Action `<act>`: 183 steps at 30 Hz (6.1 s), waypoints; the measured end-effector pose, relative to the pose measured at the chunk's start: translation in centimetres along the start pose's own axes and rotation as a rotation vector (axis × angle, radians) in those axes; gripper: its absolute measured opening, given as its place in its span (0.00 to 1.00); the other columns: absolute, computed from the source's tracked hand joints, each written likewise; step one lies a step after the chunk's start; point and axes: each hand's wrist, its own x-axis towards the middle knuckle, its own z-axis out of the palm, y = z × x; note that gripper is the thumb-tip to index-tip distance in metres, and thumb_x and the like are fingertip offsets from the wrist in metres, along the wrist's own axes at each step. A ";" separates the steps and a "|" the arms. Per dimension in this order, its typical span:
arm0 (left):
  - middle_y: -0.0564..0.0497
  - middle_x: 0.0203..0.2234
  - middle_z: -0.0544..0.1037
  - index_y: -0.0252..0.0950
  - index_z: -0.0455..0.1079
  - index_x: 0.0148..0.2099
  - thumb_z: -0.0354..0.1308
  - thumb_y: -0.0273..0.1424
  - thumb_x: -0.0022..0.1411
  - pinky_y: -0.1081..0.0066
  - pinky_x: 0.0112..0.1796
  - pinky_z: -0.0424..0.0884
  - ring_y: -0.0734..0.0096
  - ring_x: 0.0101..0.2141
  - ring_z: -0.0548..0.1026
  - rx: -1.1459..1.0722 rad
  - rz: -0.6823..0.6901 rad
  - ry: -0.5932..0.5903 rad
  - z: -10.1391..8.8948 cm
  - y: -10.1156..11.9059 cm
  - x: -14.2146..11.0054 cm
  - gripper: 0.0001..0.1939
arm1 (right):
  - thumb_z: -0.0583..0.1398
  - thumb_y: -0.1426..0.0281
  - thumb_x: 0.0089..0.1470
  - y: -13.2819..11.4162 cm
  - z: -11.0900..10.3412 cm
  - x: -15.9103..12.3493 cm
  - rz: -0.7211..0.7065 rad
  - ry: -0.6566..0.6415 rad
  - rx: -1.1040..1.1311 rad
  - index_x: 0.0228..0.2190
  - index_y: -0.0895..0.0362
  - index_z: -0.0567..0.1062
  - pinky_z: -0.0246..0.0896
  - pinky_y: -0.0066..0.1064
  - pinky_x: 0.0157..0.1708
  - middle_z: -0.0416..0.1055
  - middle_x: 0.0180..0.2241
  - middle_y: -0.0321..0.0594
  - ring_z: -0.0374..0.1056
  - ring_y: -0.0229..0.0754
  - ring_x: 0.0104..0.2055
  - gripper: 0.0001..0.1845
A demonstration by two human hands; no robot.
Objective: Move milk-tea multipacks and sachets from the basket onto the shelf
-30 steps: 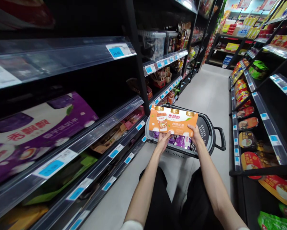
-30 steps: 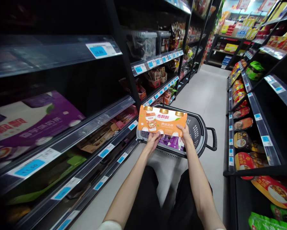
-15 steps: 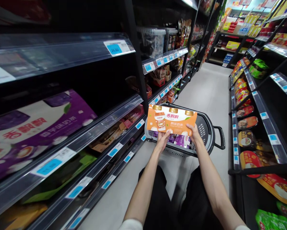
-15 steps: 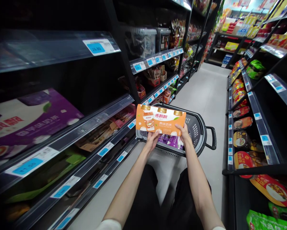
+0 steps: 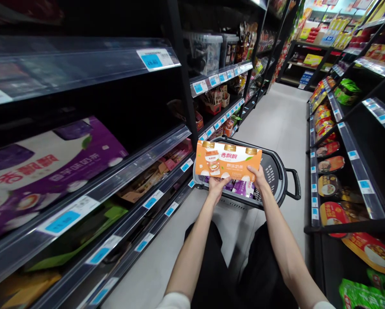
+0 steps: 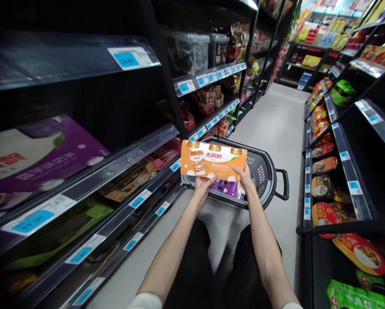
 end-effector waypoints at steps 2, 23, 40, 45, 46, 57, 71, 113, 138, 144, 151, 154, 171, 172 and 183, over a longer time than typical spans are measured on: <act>0.43 0.55 0.79 0.38 0.70 0.59 0.81 0.26 0.33 0.55 0.63 0.66 0.54 0.57 0.76 0.002 0.004 0.003 0.1 0.1 -0.1 0.48 | 0.75 0.61 0.39 0.1 0.1 0.0 0.001 0.003 0.004 0.43 0.53 0.75 0.77 0.47 0.49 0.82 0.44 0.43 0.78 0.56 0.48 0.29; 0.43 0.52 0.80 0.37 0.70 0.56 0.80 0.31 0.41 0.56 0.64 0.64 0.59 0.54 0.78 -0.025 -0.034 -0.047 -0.1 0.3 -0.1 0.39 | 0.75 0.61 0.40 0.4 -0.2 0.5 0.000 0.017 0.015 0.43 0.54 0.76 0.78 0.46 0.47 0.82 0.44 0.43 0.80 0.55 0.43 0.28; 0.43 0.52 0.80 0.38 0.72 0.56 0.79 0.29 0.43 0.57 0.63 0.66 0.57 0.55 0.77 -0.072 -0.077 -0.060 -0.3 0.1 -0.1 0.38 | 0.75 0.64 0.40 0.6 -0.7 0.7 -0.012 0.014 0.044 0.43 0.54 0.75 0.80 0.43 0.42 0.83 0.42 0.42 0.80 0.53 0.40 0.27; 0.42 0.53 0.80 0.37 0.72 0.57 0.78 0.29 0.44 0.56 0.63 0.66 0.57 0.54 0.78 -0.055 -0.076 -0.094 -0.4 0.1 -0.1 0.37 | 0.74 0.67 0.40 0.7 -0.5 0.7 -0.073 0.033 0.092 0.45 0.52 0.74 0.80 0.43 0.44 0.82 0.43 0.39 0.80 0.51 0.41 0.29; 0.42 0.53 0.80 0.37 0.71 0.57 0.78 0.29 0.44 0.55 0.62 0.67 0.57 0.54 0.79 -0.052 -0.083 -0.101 -0.3 0.3 -0.2 0.38 | 0.74 0.68 0.40 0.8 -0.4 0.7 -0.092 0.037 0.109 0.45 0.52 0.73 0.79 0.43 0.45 0.82 0.43 0.38 0.80 0.50 0.41 0.29; 0.42 0.56 0.78 0.40 0.68 0.59 0.78 0.32 0.45 0.48 0.56 0.74 0.51 0.54 0.78 -0.047 -0.135 -0.102 -0.1 0.9 -0.6 0.40 | 0.72 0.70 0.40 1.4 0.0 1.0 -0.127 0.049 0.165 0.44 0.52 0.73 0.78 0.45 0.46 0.82 0.42 0.38 0.80 0.50 0.41 0.27; 0.41 0.60 0.73 0.42 0.65 0.60 0.79 0.32 0.43 0.51 0.63 0.65 0.53 0.62 0.71 -0.109 -0.076 -0.057 -0.4 0.1 0.0 0.43 | 0.72 0.69 0.40 1.6 -1.1 1.4 -0.136 0.033 0.188 0.48 0.51 0.72 0.78 0.47 0.47 0.82 0.43 0.39 0.80 0.51 0.42 0.32; 0.46 0.56 0.75 0.43 0.69 0.49 0.78 0.39 0.46 0.55 0.54 0.75 0.53 0.59 0.73 -0.112 0.061 0.171 -0.4 0.4 -0.3 0.31 | 0.73 0.67 0.37 -0.6 -3.9 1.1 -0.102 0.063 0.145 0.49 0.51 0.72 0.78 0.51 0.48 0.83 0.42 0.41 0.80 0.57 0.46 0.34; 0.44 0.51 0.79 0.37 0.75 0.47 0.74 0.46 0.52 0.49 0.58 0.71 0.53 0.58 0.74 -0.133 -0.032 0.082 -0.8 0.3 0.1 0.26 | 0.72 0.67 0.39 -0.2 -4.1 1.5 -0.113 0.074 0.162 0.47 0.52 0.73 0.78 0.49 0.48 0.82 0.44 0.41 0.79 0.56 0.47 0.30; 0.44 0.46 0.80 0.36 0.76 0.47 0.74 0.48 0.51 0.50 0.56 0.72 0.56 0.52 0.77 -0.143 -0.042 0.082 -0.8 0.3 0.1 0.27 | 0.72 0.67 0.39 -0.2 -4.0 1.5 -0.117 0.077 0.175 0.47 0.52 0.73 0.78 0.49 0.48 0.82 0.43 0.41 0.79 0.57 0.48 0.30; 0.46 0.47 0.80 0.36 0.77 0.46 0.74 0.44 0.52 0.49 0.57 0.71 0.59 0.51 0.77 -0.175 -0.015 0.103 -0.8 0.1 0.0 0.24 | 0.72 0.69 0.39 -0.1 -3.8 1.6 -0.117 0.045 0.215 0.45 0.53 0.74 0.78 0.47 0.48 0.83 0.42 0.42 0.80 0.55 0.46 0.29; 0.45 0.47 0.80 0.36 0.77 0.46 0.73 0.44 0.54 0.50 0.57 0.71 0.59 0.50 0.77 -0.175 -0.013 0.105 -0.8 0.2 -0.1 0.22 | 0.72 0.69 0.39 0.0 -3.7 1.6 -0.113 0.051 0.218 0.45 0.53 0.74 0.78 0.47 0.48 0.83 0.42 0.41 0.80 0.55 0.45 0.29; 0.45 0.56 0.75 0.43 0.71 0.53 0.78 0.43 0.46 0.52 0.58 0.71 0.57 0.57 0.74 -0.158 -0.013 0.033 -0.6 0.6 -0.4 0.34 | 0.73 0.69 0.38 0.1 -2.4 0.9 -0.099 0.052 0.251 0.40 0.55 0.75 0.79 0.46 0.46 0.83 0.38 0.40 0.81 0.52 0.41 0.24; 0.45 0.57 0.74 0.43 0.70 0.54 0.79 0.42 0.43 0.52 0.58 0.71 0.56 0.57 0.74 -0.130 -0.032 -0.004 -0.1 0.4 -0.6 0.37 | 0.73 0.68 0.39 0.1 -2.1 0.7 -0.107 0.059 0.262 0.39 0.55 0.75 0.79 0.46 0.46 0.83 0.39 0.40 0.81 0.51 0.41 0.24; 0.40 0.57 0.75 0.40 0.62 0.61 0.81 0.28 0.38 0.53 0.61 0.68 0.54 0.57 0.75 0.009 -0.135 -0.143 8.8 -3.3 -2.9 0.50 | 0.73 0.70 0.40 -0.6 -1.0 -0.3 -0.294 0.178 0.203 0.43 0.53 0.73 0.78 0.41 0.46 0.82 0.38 0.38 0.80 0.47 0.40 0.26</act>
